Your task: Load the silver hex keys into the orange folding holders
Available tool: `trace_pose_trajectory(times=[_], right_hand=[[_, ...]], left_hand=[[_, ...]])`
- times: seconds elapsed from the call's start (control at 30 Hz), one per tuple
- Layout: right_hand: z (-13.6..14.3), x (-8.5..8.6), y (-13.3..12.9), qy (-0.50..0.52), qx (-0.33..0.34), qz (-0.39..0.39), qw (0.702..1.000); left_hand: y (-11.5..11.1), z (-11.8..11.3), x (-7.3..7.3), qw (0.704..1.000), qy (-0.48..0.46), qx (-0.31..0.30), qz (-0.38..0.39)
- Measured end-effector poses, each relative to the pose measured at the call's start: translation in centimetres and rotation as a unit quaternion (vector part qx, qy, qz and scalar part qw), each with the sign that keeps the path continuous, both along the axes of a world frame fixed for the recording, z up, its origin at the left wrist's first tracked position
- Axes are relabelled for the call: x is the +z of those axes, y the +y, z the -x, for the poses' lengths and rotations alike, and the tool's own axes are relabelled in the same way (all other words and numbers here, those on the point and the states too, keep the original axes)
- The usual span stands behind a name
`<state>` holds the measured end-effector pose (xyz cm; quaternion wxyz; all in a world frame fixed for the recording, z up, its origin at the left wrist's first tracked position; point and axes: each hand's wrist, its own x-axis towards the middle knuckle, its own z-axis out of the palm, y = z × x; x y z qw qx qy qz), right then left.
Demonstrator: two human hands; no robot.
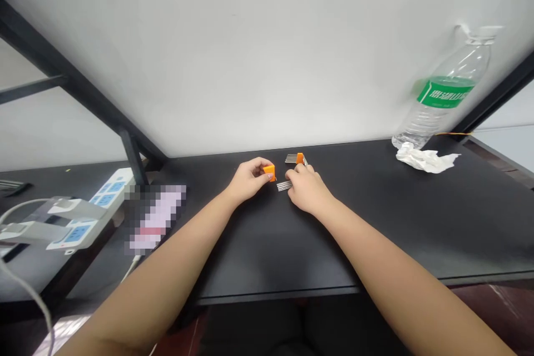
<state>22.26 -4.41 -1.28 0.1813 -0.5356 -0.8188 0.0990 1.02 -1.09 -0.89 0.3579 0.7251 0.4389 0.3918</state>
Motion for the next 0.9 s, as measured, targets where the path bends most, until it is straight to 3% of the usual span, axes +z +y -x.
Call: trace_pose_trajectory(times=[0.07,0.17,0.4,0.57,0.8,0.9], right_hand=[[0.2,0.4,-0.3,0.077,0.016,-0.013,0.997],[0.5,1.2,-0.8,0.22,0.05,0.041,0.973],[0.5,0.9,-0.1,0.334,-0.019,0.149,0.93],[0.5,0.8,-0.2,0.337,-0.009,0.181,0.924],[0.4,1.8,-0.5,0.281,-0.043,0.187,0.94],[0.4,2.1,-0.6,0.23,-0.045,0.152,0.96]], left_hand=[[-0.4,-0.3,0.2,1.0,-0.009,-0.022,0.002],[-0.9,-0.8,0.3,0.998,-0.036,-0.053,0.001],[-1.1,-1.2,0.3,0.996,-0.066,-0.063,0.005],[-1.2,-1.3,0.6,0.996,-0.035,-0.078,-0.008],[-1.4,-1.1,1.3,0.994,0.026,-0.103,-0.019],[-1.4,-1.1,1.4,0.993,0.049,-0.104,-0.023]])
